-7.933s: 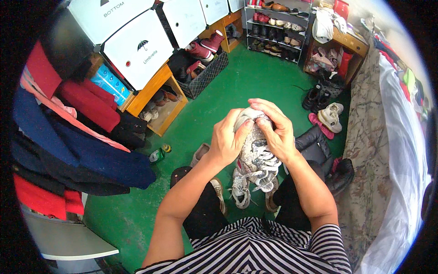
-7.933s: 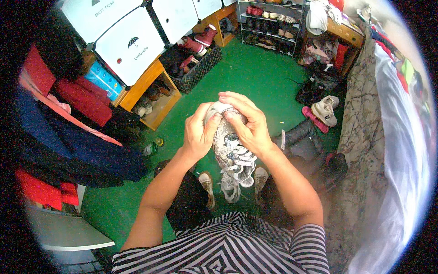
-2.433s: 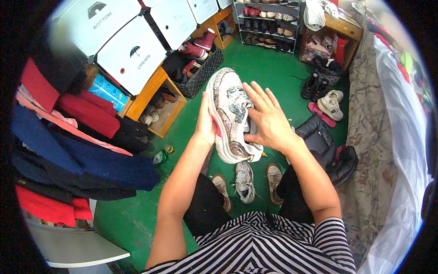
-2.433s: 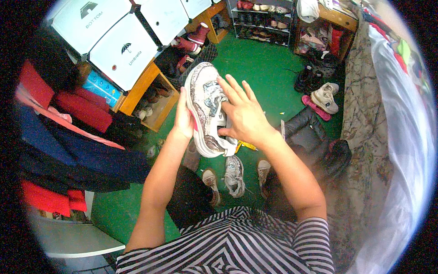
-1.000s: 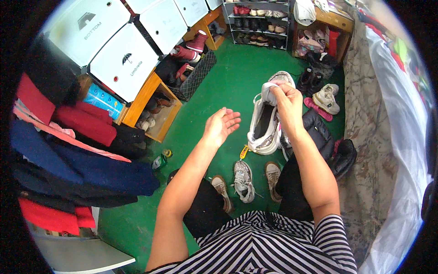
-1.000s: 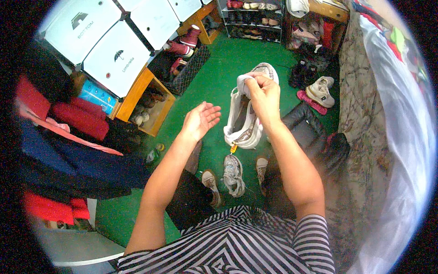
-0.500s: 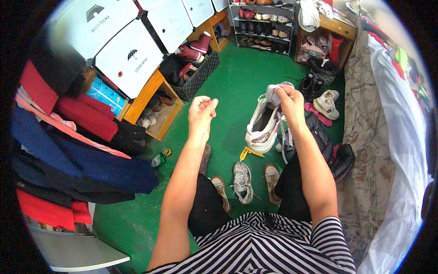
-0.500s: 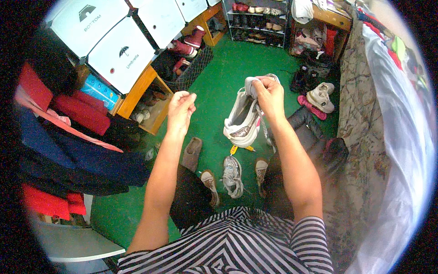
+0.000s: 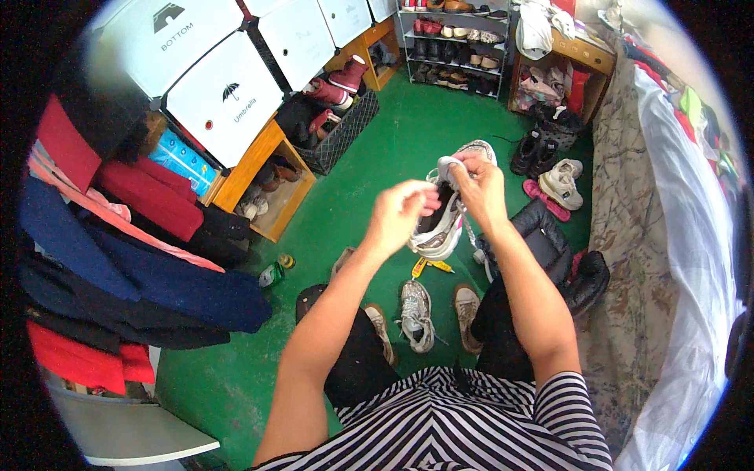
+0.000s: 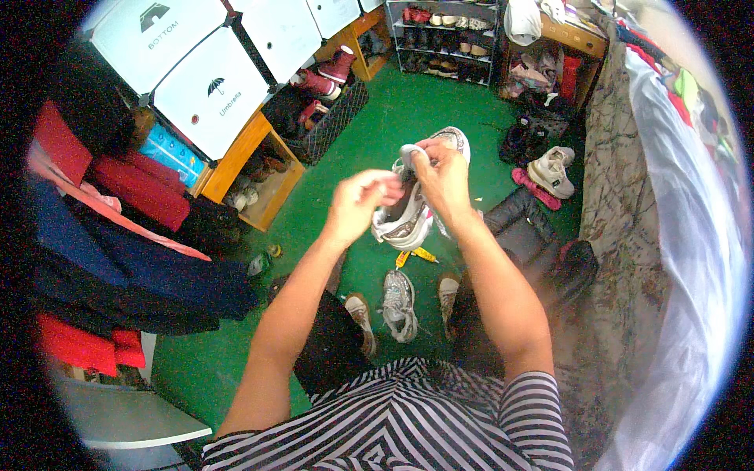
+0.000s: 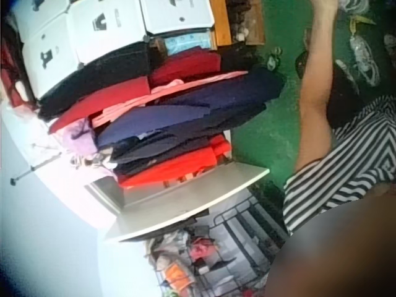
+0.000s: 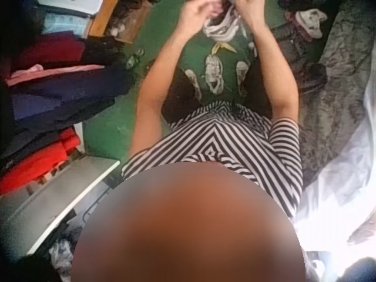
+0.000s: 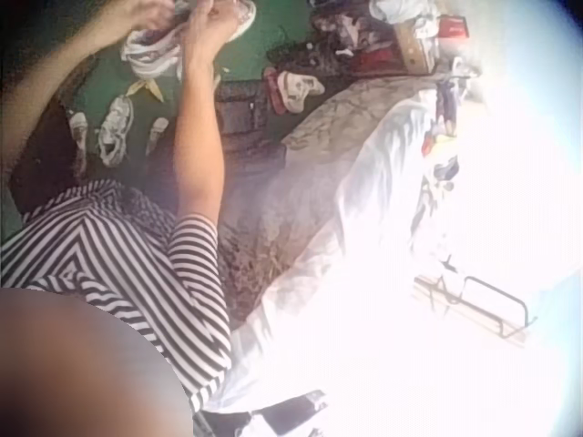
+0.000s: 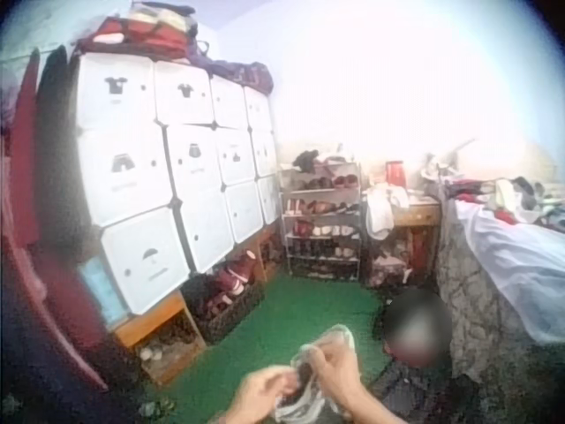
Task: The person applies glue from a yellow tube to the sole and upper of a white sneaker, then presses the parts together and inspects the shoe. The person repeats the gluing process on different sections of the sole.
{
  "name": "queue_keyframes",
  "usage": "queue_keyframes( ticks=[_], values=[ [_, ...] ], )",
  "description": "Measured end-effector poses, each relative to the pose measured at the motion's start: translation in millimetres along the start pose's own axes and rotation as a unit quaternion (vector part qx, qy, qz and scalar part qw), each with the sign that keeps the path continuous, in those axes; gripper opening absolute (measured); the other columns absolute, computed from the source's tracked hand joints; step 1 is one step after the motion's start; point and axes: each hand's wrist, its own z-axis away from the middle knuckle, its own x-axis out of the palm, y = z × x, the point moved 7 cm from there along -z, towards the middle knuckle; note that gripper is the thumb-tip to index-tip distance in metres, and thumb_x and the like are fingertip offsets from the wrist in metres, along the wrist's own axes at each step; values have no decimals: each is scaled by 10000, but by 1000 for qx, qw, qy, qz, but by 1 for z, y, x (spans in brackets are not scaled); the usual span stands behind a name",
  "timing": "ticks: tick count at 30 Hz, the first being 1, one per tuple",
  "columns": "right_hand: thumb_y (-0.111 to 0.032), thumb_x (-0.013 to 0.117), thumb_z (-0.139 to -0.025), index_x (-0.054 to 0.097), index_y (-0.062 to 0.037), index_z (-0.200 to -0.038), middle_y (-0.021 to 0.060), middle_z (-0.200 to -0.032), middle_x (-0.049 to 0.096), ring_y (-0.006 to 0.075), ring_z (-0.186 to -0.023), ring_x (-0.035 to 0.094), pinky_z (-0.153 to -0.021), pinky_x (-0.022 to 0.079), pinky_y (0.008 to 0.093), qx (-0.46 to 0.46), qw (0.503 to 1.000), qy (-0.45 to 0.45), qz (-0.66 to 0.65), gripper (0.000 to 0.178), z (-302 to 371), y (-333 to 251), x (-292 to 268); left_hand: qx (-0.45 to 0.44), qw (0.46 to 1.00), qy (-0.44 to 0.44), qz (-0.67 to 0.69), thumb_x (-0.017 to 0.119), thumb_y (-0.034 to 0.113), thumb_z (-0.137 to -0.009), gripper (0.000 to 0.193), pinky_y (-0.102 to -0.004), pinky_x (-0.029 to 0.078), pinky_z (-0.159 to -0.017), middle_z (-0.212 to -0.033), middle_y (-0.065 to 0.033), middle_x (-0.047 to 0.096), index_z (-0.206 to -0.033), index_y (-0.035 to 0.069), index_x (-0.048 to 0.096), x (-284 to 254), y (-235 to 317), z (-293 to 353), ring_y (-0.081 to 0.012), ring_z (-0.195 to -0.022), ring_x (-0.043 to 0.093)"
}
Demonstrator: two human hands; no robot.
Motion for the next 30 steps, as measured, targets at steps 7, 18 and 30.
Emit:
queue_keyframes(
  ticks=[7, 18, 30],
  values=[
    [-67, 683, -740, 689, 10, -768, 120, -1059, 662, 310, -968, 625, -976, 452, 473, -278, 948, 13, 157, 83, 34, -74, 30, 88, 965, -107, -223, 578, 120, -892, 367, -412, 475, -964, -1242, -207, 606, -1241, 13, 546, 28, 1, -4, -325, -1169, 584],
    [-247, 768, -733, 676, -79, -979, 143, -1203, 633, 322, -1177, 572, -1074, 347, 524, -332, 932, 57, 131, 312, 22, -107, -14, 8, 993, 74, 94, 639, -27, -833, 374, -316, 507, -881, -1137, -104, 657, -1204, -6, 598, -18, -11, -12, -189, -1059, 621],
    [-572, 491, -962, 562, -60, -1300, 107, -1183, 662, 222, -1039, 653, -934, 513, 381, 288, 834, -150, -446, 618, -27, 23, 5, -138, 888, -110, 424, 547, 287, -1004, 490, -380, 442, -1072, -1363, -98, 516, -1397, 32, 403, 34, -10, 20, -203, -1237, 530]
  ],
)
